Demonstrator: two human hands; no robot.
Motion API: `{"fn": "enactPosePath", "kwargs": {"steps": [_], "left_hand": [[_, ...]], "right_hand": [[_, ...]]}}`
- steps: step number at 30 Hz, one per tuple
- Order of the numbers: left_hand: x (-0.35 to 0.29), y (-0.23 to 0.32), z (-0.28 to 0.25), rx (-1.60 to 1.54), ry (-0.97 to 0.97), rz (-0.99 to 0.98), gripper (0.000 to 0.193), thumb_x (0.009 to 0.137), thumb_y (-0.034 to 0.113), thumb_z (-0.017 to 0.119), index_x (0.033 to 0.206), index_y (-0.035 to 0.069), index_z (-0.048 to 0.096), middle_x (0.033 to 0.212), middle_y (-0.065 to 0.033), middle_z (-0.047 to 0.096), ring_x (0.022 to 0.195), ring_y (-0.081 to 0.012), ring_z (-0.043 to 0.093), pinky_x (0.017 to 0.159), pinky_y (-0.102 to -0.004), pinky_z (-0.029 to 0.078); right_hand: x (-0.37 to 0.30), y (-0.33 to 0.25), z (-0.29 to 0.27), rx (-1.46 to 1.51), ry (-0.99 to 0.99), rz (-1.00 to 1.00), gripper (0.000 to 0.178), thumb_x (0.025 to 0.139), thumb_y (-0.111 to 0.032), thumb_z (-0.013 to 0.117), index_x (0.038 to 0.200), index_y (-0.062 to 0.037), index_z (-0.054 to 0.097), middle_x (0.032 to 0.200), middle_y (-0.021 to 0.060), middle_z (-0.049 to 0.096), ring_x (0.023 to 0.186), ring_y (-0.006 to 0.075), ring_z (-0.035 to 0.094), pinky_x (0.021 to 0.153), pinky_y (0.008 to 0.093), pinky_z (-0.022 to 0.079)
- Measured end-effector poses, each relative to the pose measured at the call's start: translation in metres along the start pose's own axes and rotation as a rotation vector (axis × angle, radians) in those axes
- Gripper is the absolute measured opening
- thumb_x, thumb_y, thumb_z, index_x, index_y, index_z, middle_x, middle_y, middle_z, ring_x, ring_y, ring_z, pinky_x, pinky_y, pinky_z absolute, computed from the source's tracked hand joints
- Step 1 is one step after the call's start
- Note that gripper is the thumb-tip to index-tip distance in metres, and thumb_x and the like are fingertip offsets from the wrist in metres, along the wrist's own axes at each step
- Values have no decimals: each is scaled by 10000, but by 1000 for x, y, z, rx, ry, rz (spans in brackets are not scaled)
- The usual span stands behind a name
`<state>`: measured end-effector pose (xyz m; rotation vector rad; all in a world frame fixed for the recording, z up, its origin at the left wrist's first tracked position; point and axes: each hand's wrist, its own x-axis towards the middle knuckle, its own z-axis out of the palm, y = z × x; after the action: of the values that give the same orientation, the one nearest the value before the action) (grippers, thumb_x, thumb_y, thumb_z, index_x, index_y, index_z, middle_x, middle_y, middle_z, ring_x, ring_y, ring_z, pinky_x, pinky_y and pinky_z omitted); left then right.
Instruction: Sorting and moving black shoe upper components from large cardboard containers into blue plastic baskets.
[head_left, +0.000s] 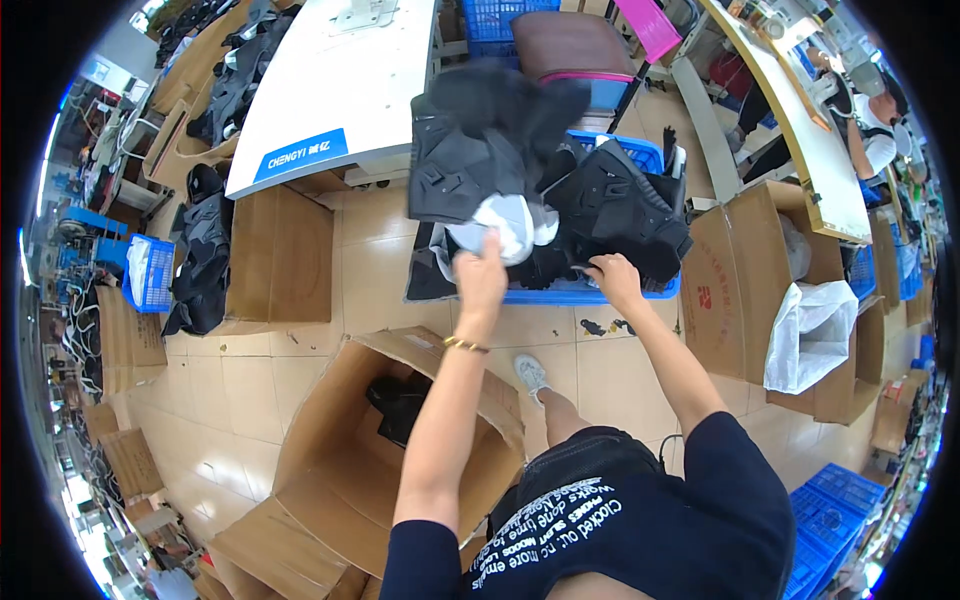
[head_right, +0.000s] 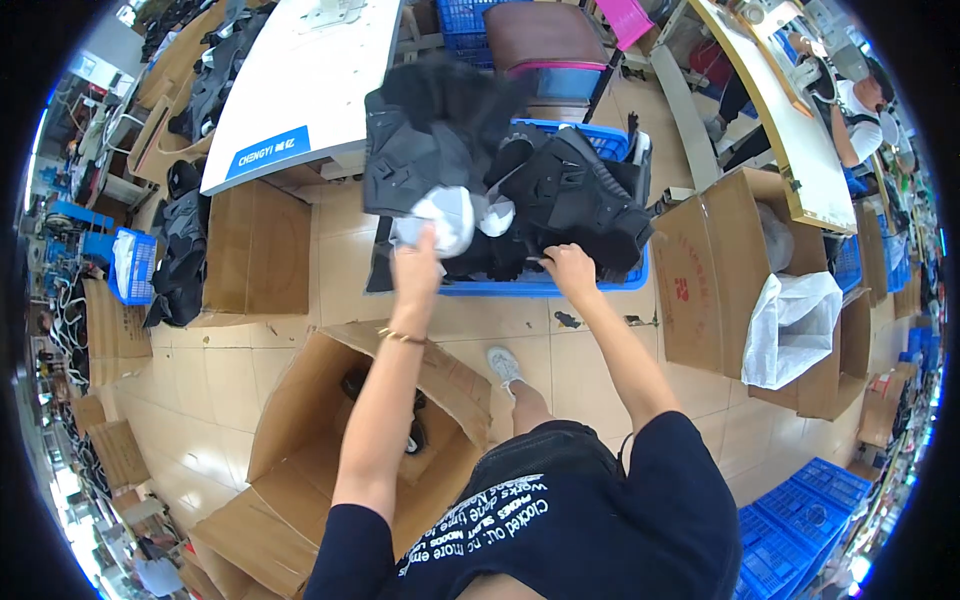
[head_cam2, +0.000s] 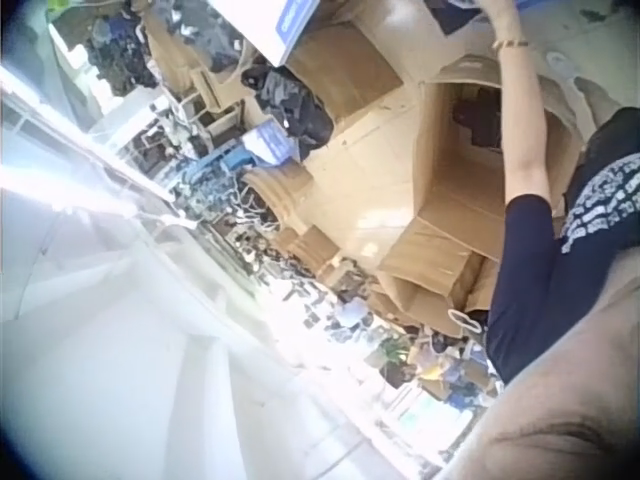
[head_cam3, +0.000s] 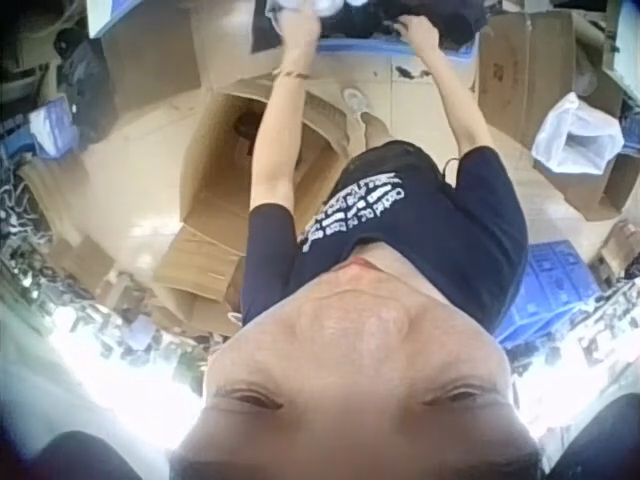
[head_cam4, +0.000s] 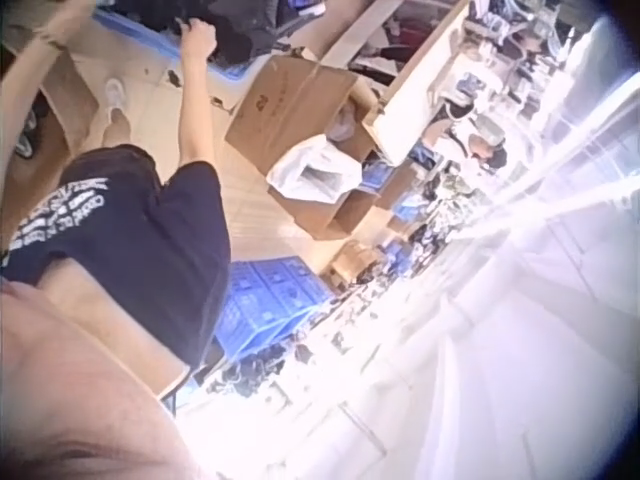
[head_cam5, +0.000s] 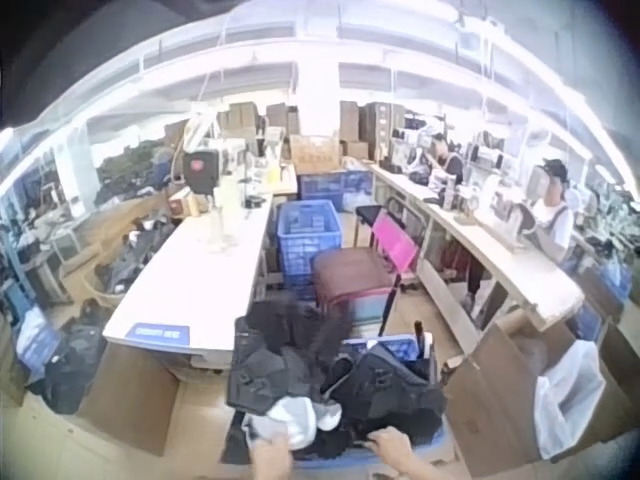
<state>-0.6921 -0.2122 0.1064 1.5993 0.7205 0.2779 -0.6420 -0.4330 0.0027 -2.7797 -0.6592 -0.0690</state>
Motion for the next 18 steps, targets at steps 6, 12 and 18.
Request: {"fn": "enactPosePath", "kwargs": {"steps": [6, 12, 18], "left_hand": [[20, -78, 33, 35, -39, 65, 462, 776, 304, 523, 517, -75, 485, 439, -117, 487, 422, -154, 452, 446, -335, 356], [-27, -49, 72, 198, -245, -90, 416, 832, 313, 438, 705, -71, 538, 566, -165, 548, 534, -216, 537, 549, -369, 401], [-30, -73, 37, -163, -539, -350, 363, 857, 259, 425, 1009, -67, 468, 838, -105, 555, 761, -143, 538, 666, -261, 436]], "right_hand": [[30, -55, -66, 483, 251, -66, 179, 690, -148, 623, 806, -21, 572, 784, 100, 583, 715, 259, 537, 659, 315, 428], [140, -101, -59, 388, 324, -222, 760, 595, -545, 614, 1221, -195, 362, 1290, 159, 250, 1152, 411, 231, 920, 511, 226], [185, -113, 37, -80, -129, -25, 959, 544, -706, 505, 1309, -311, 83, 1371, 81, 111, 1248, 352, 66, 854, 689, 93]]}}
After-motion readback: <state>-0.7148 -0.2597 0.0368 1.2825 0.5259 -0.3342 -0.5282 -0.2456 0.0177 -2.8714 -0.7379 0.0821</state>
